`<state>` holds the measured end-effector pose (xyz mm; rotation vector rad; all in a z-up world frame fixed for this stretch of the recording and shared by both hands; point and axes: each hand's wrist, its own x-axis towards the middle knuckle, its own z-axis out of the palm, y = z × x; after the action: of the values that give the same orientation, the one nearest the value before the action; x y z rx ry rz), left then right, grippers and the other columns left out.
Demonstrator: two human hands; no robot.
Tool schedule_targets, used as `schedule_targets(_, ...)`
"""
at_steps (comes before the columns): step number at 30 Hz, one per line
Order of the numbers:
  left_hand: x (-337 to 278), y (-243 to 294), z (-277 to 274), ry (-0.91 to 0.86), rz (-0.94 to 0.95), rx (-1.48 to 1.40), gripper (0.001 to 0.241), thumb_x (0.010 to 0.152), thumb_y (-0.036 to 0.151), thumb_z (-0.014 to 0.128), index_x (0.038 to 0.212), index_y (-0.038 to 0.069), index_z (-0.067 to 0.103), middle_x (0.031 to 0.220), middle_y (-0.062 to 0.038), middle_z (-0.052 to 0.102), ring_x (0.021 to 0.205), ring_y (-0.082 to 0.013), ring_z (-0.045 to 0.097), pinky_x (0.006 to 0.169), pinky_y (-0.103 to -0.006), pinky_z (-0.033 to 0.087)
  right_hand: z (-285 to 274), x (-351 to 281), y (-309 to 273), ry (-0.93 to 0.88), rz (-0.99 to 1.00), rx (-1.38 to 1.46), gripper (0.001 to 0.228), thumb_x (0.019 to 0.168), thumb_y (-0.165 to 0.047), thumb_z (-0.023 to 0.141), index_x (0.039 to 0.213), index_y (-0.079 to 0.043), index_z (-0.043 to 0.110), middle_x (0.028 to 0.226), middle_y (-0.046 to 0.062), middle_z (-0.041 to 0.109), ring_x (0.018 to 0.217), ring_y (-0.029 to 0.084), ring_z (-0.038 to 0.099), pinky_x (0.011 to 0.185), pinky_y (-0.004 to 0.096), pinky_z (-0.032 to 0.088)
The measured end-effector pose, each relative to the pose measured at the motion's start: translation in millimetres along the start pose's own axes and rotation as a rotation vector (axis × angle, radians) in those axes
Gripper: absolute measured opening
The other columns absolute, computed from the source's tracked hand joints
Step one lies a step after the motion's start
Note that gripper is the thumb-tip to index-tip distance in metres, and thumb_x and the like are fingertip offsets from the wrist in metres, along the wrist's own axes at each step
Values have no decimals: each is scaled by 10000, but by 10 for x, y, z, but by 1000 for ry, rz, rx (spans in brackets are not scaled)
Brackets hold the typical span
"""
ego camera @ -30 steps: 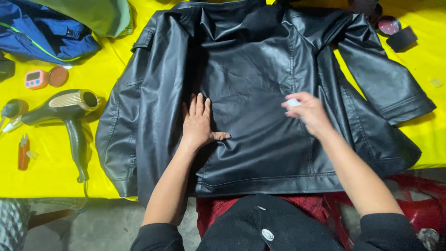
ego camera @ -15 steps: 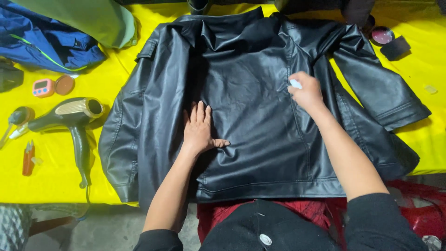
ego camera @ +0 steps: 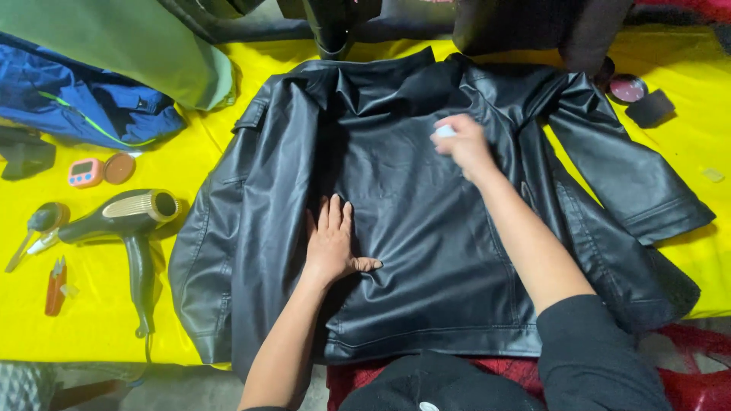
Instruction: Cleaning and treating a black leather jacket using a cleaning block, spray, and a hair dryer.
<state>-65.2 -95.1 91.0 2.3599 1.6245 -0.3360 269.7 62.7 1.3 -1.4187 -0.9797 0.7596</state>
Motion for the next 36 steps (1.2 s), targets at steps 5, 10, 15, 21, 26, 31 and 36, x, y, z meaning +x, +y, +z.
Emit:
schedule_targets(5,-12,-1,4,-29,-24,-30,1415,611,831,772,1627,50,170,1713,-201,43,1585,-375,9,1246,-645,20,-101,181,267,-166,173,43,577,643,56,778,1201,-72,709,1008,95,627,776,154,676,639,258,645)
schedule_targets(10,-9,11,2,-31,-29,2,1418,606,839,767,1630,60,171,1713,-201,47,1586,-372,8,1244,-651,13,-234,31,302,87,-108,-406,356,785,-172,832,1118,-251,734,1008,5,667,986,198,672,833,304,536)
schedule_targets(15,20,-36,33,-2,-18,-3,1399,607,852,757,1630,81,195,1708,-206,78,1586,-378,29,1239,-663,17,192,-1081,118,-390,-52,-100,443,649,34,852,1059,-120,783,1001,69,708,1002,221,641,918,354,526)
schedule_targets(21,38,-248,85,50,53,-65,969,833,748,625,1580,179,384,1686,-162,211,1576,-357,149,1230,-639,150,-768,-841,63,-318,-53,-354,409,826,45,777,1215,-62,715,1161,187,602,1074,389,641,719,442,647)
schedule_targets(26,391,-470,530,248,143,65,498,874,540,655,1343,371,665,1537,5,464,1492,-345,317,1151,-610,310,-1108,-1110,-211,-443,-279,-1059,488,780,-173,747,1213,-357,619,1553,-144,476,1257,312,634,1010,556,527)
schedule_targets(31,292,-461,547,628,336,-34,269,937,358,640,1143,236,762,1215,-21,694,1420,-335,441,1153,-661,284,-904,-1131,-260,-521,-337,-998,448,815,-116,649,1205,-326,577,1549,-93,509,1167,398,671,950,574,553)
schedule_targets(36,475,-657,729,882,531,-176,252,952,357,678,1099,162,738,965,-51,720,1070,-239,702,1124,-479,434,-865,-1025,-122,-453,-457,-926,382,820,-145,675,1174,-252,581,1394,-35,641,1079,379,705,885,542,575)
